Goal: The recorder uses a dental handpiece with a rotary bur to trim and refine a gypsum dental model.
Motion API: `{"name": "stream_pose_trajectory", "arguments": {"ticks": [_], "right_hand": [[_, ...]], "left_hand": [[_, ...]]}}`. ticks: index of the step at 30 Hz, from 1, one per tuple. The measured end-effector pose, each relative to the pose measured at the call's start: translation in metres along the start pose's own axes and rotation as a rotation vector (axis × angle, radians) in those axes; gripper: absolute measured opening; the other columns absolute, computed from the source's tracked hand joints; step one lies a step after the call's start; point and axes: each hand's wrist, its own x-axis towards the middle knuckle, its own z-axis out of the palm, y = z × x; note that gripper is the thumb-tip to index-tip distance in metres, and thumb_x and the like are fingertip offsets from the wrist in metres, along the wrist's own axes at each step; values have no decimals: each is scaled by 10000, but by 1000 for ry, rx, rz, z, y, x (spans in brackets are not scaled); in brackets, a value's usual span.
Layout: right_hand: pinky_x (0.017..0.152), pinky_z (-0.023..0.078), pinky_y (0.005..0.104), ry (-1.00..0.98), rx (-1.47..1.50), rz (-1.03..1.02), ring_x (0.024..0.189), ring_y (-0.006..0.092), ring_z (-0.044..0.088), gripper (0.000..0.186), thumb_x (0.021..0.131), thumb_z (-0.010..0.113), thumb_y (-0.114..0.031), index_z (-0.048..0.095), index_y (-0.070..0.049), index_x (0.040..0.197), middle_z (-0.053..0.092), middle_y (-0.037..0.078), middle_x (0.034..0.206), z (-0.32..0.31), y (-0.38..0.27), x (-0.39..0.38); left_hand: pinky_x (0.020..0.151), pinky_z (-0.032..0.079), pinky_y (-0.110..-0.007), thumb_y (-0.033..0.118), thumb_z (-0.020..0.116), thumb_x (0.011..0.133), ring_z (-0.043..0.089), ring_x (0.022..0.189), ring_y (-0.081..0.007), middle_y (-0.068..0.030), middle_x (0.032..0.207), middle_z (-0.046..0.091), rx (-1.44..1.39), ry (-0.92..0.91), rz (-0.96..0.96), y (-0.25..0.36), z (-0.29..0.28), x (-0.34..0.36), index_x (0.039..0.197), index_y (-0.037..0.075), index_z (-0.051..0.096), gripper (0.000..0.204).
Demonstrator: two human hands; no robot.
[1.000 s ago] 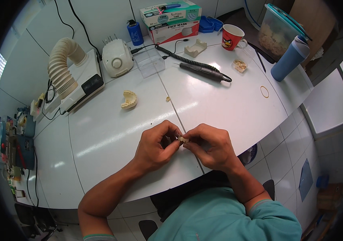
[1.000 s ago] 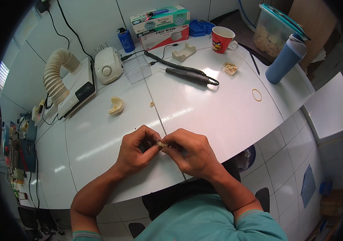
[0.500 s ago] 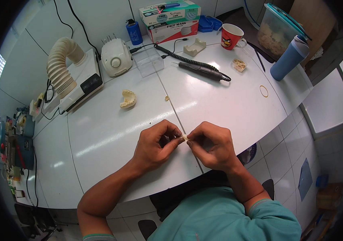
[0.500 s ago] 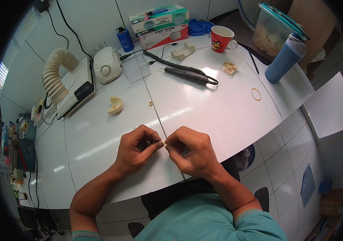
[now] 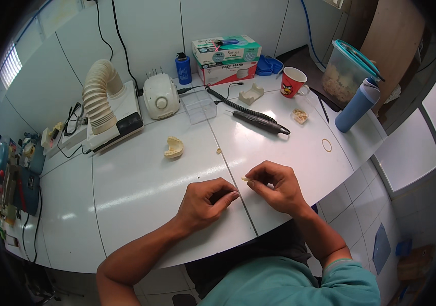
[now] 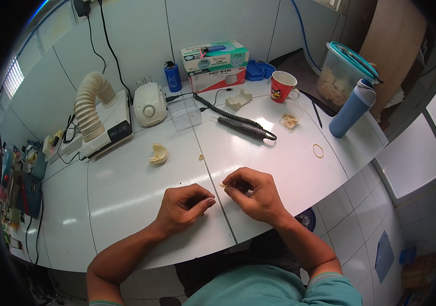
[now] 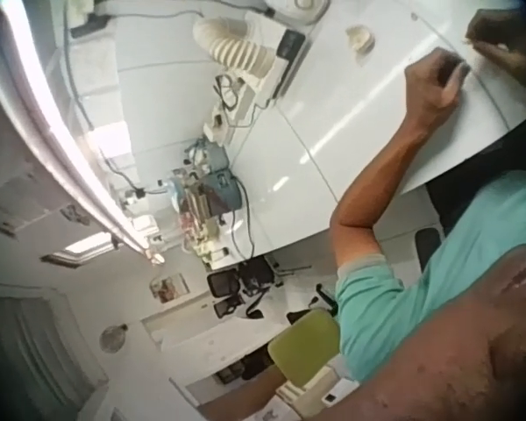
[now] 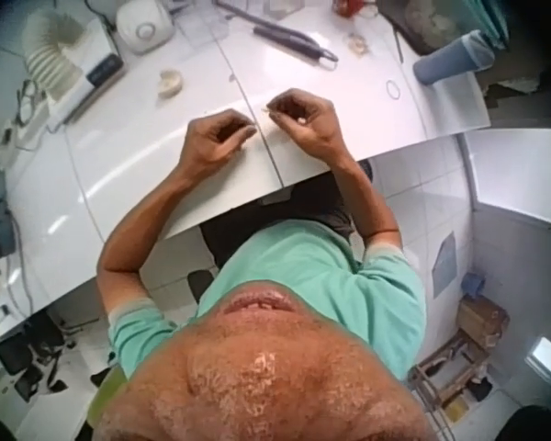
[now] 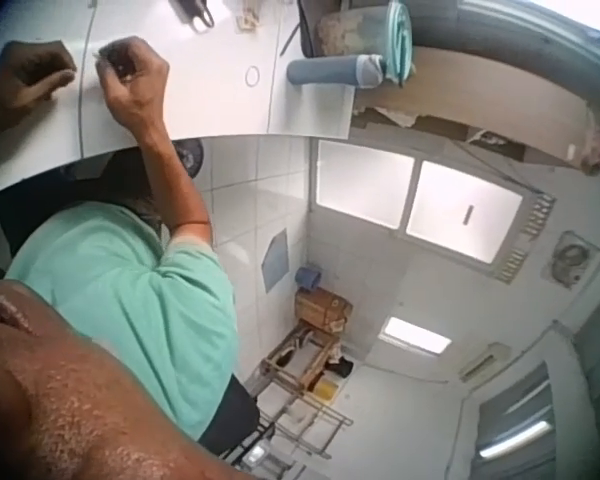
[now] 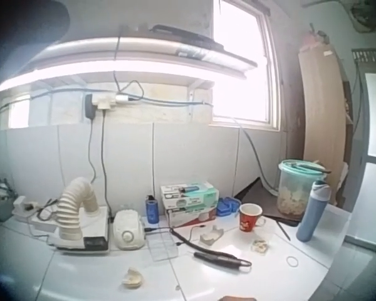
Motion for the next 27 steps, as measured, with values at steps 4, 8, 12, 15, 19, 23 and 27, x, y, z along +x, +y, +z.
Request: {"name": "stream_pose_trajectory", "arguments": {"ticks": [4, 8, 12, 15, 19, 23, 27], "right_hand": [[723, 579, 286, -23, -244, -78, 750, 136, 713, 117, 951, 760, 13, 779, 19, 1066, 780, 106, 883, -13, -6, 40], [762, 599, 343, -143, -372, -28, 793, 202, 744, 151, 939, 768, -47, 775, 37, 1064, 781, 148, 887, -15, -3, 77], [808, 606, 377, -187, -375, -42, 836, 233, 759, 161, 925, 782, -72, 781, 27, 1052, 790, 164, 912, -10, 11, 109], [786, 588, 366, -194, -426, -37, 810, 211, 733, 150, 926, 796, -69, 783, 15, 1049, 785, 140, 893, -8, 9, 122], [742, 561, 352, -202, -501, -43, 778, 179, 702, 148, 923, 813, -75, 787, -1, 1049, 771, 110, 862, -8, 8, 129], [736, 562, 354, -206, -503, -76, 774, 189, 702, 152, 922, 810, -77, 787, -4, 1054, 770, 109, 870, -9, 13, 131], [755, 577, 357, -148, -525, -165, 800, 200, 712, 144, 935, 794, -67, 782, 1, 1062, 776, 117, 907, -12, 11, 135]], "left_hand": [[779, 614, -310, -33, 724, 977, 757, 846, -158, -113, 1010, 780, -23, 74, 169, -10, 6, 2, 1131, -10, 775, 163], [796, 611, -319, -40, 703, 972, 757, 852, -180, -116, 1014, 771, 26, 72, 189, -7, 6, 4, 1140, -5, 768, 183], [807, 604, -331, -29, 705, 957, 749, 844, -214, -121, 1026, 756, 109, 50, 266, -10, 6, 4, 1141, 1, 758, 194], [795, 598, -334, -23, 705, 955, 740, 826, -223, -124, 1024, 752, 110, 50, 276, -11, 6, 5, 1136, 1, 756, 189], [770, 589, -339, -16, 704, 961, 726, 800, -225, -126, 1012, 748, 107, 44, 264, -11, 5, 6, 1130, -4, 754, 177], [760, 586, -342, -8, 706, 964, 719, 790, -226, -128, 1003, 745, 122, 41, 265, -9, 4, 6, 1127, -7, 753, 170], [815, 606, -331, -10, 731, 974, 756, 867, -217, -128, 1024, 764, 130, 14, 219, -4, 3, 5, 1142, 10, 775, 174]]}}
